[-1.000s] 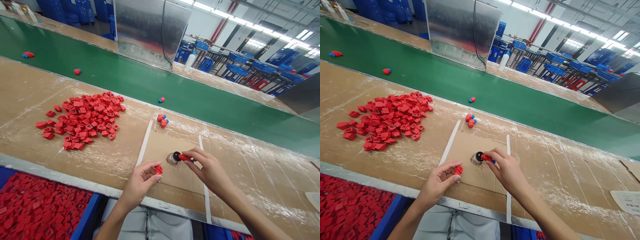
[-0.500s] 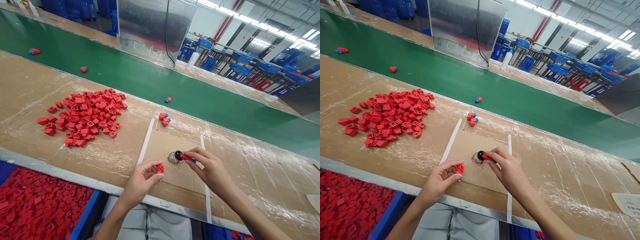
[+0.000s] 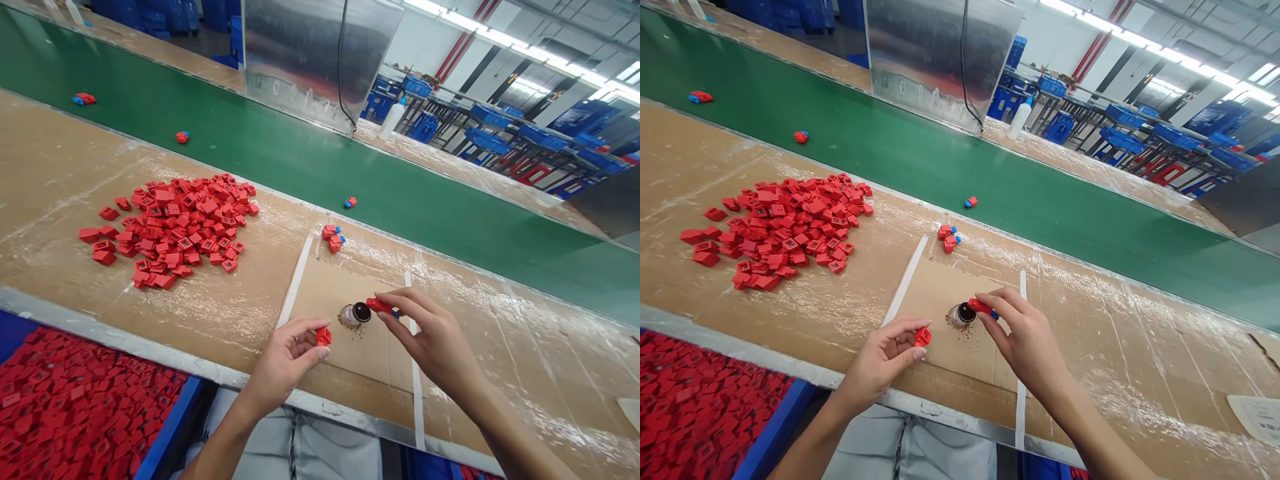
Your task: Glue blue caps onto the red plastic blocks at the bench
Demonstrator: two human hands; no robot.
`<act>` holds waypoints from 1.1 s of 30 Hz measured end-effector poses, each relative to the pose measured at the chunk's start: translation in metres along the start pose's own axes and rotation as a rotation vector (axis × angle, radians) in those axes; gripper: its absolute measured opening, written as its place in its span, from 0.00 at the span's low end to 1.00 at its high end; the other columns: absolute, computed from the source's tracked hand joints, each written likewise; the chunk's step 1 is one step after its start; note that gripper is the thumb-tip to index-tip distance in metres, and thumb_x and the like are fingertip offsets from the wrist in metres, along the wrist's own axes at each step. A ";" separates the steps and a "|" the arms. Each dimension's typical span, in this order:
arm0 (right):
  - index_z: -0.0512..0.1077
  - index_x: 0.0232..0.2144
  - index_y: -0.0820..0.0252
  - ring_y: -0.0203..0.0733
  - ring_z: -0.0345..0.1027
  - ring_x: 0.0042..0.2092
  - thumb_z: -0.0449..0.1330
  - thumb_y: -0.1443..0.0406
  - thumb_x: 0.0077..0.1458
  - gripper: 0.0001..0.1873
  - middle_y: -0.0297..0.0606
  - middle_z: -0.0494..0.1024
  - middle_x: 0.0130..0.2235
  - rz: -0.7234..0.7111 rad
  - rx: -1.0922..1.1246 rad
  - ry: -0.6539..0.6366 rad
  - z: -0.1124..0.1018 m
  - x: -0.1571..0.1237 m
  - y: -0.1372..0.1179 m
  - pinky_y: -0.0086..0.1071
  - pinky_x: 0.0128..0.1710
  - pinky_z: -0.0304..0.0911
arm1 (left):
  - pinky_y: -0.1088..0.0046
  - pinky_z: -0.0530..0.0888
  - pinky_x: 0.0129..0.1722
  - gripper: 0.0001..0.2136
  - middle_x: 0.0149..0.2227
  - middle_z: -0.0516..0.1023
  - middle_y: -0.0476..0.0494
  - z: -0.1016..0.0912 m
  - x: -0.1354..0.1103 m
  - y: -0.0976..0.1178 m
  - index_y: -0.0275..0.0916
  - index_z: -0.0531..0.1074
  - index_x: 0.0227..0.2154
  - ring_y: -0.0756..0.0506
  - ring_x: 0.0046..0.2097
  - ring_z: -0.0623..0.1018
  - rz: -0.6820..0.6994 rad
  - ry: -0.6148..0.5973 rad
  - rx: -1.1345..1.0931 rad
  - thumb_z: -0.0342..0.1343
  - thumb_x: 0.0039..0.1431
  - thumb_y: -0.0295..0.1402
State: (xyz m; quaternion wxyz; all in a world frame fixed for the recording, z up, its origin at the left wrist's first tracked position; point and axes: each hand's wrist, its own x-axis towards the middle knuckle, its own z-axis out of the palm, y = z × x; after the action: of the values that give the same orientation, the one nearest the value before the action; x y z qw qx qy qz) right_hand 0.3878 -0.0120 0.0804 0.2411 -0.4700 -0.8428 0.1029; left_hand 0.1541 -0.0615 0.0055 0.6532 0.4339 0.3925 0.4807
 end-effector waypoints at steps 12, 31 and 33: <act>0.71 0.47 0.54 0.45 0.73 0.40 0.54 0.61 0.66 0.10 0.41 0.77 0.43 0.024 0.020 0.048 -0.002 0.000 -0.004 0.38 0.38 0.70 | 0.73 0.73 0.41 0.16 0.37 0.76 0.46 0.000 -0.002 -0.003 0.40 0.76 0.49 0.49 0.38 0.74 -0.057 0.003 -0.060 0.63 0.56 0.31; 0.72 0.46 0.54 0.44 0.72 0.40 0.55 0.63 0.66 0.09 0.40 0.76 0.43 0.007 0.018 0.080 0.001 -0.002 -0.007 0.38 0.39 0.69 | 0.76 0.70 0.39 0.15 0.33 0.76 0.49 0.001 -0.002 -0.001 0.38 0.74 0.45 0.51 0.35 0.73 -0.113 -0.018 -0.117 0.64 0.55 0.31; 0.72 0.46 0.54 0.44 0.72 0.41 0.54 0.63 0.66 0.09 0.41 0.76 0.43 0.013 0.016 0.092 0.002 -0.002 -0.005 0.38 0.40 0.69 | 0.76 0.70 0.39 0.15 0.33 0.76 0.49 0.000 -0.001 -0.002 0.38 0.74 0.45 0.51 0.36 0.73 -0.114 -0.019 -0.118 0.64 0.55 0.31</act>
State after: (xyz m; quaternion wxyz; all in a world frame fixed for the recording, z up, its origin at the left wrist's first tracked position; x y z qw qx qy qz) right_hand 0.3836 -0.0165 0.0799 0.2826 -0.4779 -0.8268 0.0896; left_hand 0.1548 -0.0634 0.0035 0.7076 0.3762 0.3814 0.4608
